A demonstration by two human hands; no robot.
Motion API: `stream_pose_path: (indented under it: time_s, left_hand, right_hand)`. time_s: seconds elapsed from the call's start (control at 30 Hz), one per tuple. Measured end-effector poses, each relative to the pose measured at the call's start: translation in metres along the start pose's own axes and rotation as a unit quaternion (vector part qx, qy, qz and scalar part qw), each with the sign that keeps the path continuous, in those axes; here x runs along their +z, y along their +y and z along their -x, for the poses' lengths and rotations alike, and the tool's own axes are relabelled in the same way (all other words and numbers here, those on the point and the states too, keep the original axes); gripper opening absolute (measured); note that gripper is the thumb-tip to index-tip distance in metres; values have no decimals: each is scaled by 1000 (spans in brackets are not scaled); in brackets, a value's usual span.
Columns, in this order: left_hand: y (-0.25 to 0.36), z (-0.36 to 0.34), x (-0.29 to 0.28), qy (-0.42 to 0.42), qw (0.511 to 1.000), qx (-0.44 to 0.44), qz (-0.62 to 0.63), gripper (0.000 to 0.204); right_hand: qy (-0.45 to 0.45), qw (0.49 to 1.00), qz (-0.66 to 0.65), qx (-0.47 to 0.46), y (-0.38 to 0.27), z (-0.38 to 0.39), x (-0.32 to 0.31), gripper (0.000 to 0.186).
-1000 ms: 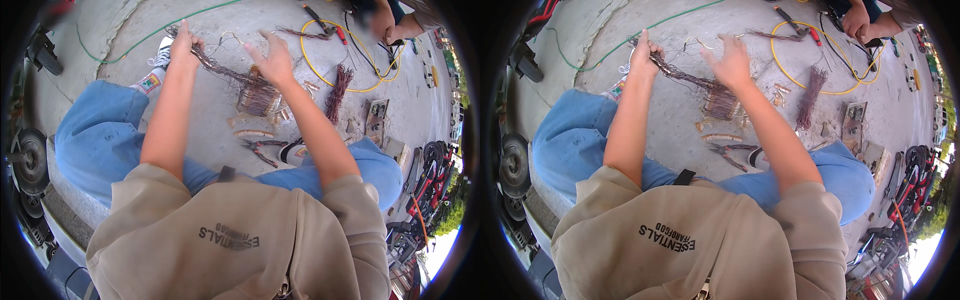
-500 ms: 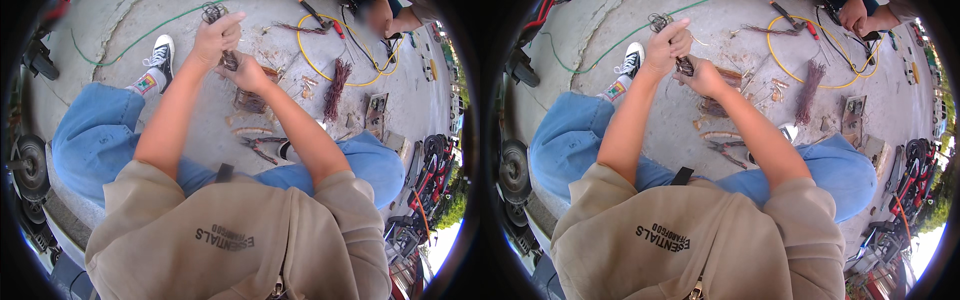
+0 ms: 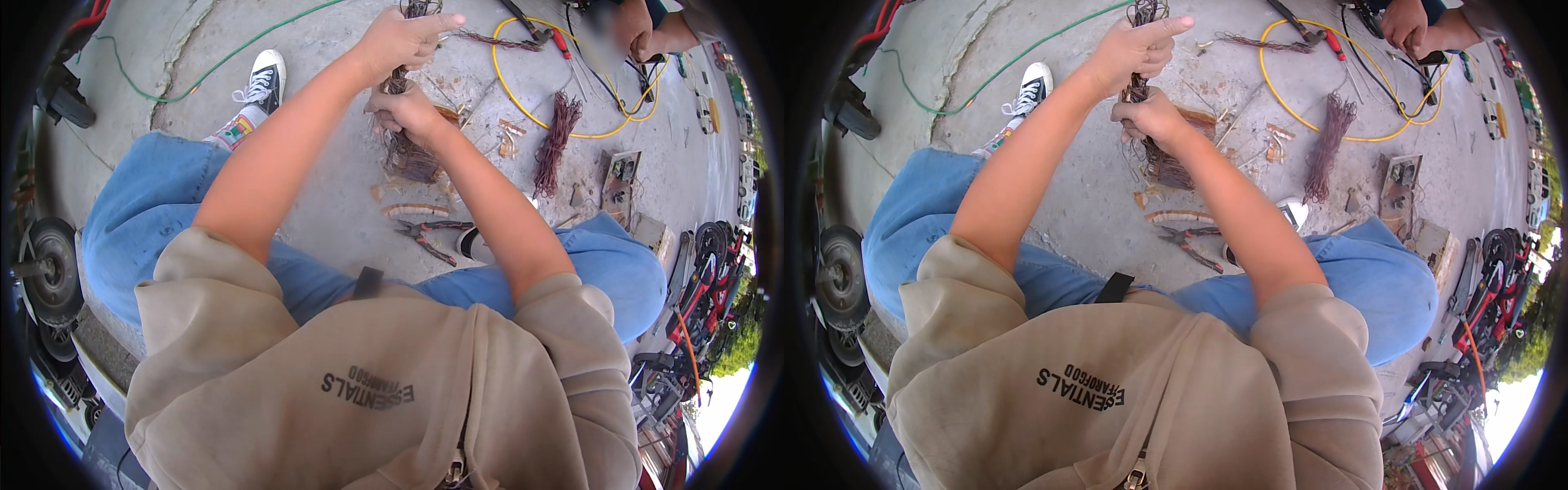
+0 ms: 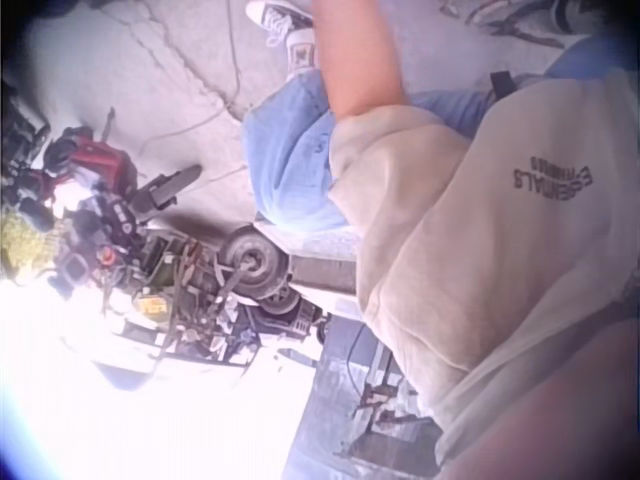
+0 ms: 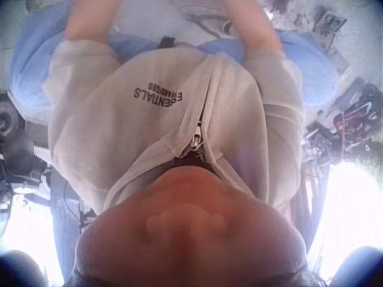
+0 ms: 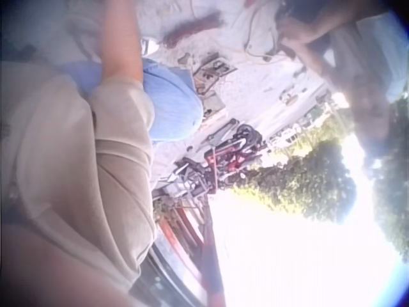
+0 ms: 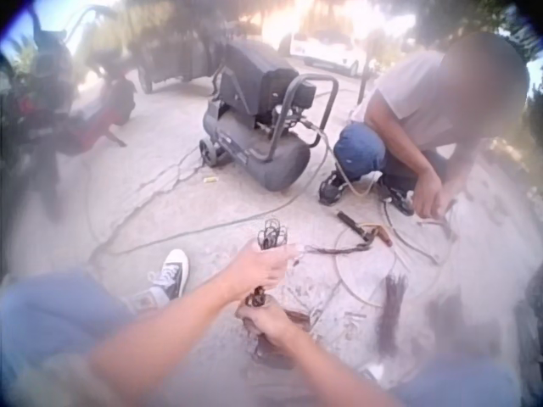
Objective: The person sits on the floor and winds a long length of copper wire by hand around a rectangular core. They repeatedly pull the wire, wrap it around the core, and adjust the bundle to keep it neat.
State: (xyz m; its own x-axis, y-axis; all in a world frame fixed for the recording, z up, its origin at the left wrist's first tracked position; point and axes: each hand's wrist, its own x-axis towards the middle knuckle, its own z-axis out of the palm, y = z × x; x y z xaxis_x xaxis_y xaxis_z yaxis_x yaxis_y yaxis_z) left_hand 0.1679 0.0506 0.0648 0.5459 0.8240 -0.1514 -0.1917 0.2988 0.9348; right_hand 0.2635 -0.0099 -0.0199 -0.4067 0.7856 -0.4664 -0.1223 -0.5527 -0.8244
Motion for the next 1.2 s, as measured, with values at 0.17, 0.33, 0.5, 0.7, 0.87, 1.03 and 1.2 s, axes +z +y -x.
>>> stream_pose_path:
  time_s: [0.17, 0.33, 0.5, 0.7, 0.87, 1.03, 1.2]
  left_hand:
    - [-9, -11, -21, 86, 993, -7, 79, 44]
    - [-6, -11, -37, 463, 872, 32, 156, 42]
    - [-21, 10, -47, 349, 908, 9, 231, 44]
    - [-33, 17, -53, 68, 974, 45, 212, 49]
    - [-16, 10, -65, -33, 992, 16, 121, 39]
    - [42, 14, -94, 42, 978, -180, 101, 72]
    - [33, 42, -129, -146, 857, -486, -91, 85]
  right_hand:
    - [136, 980, 133, -63, -15, 3, 13, 16]
    - [285, 755, 563, -176, -3, 6, 29, 28]
    - [136, 816, 540, -152, -7, 11, 3, 43]
    - [66, 895, 429, -102, 8, -3, -23, 63]
    - [83, 897, 391, -188, 22, -18, -35, 67]
    - [28, 936, 349, 28, -18, 3, -24, 53]
    - [-35, 825, 559, -80, -8, 6, -9, 33]
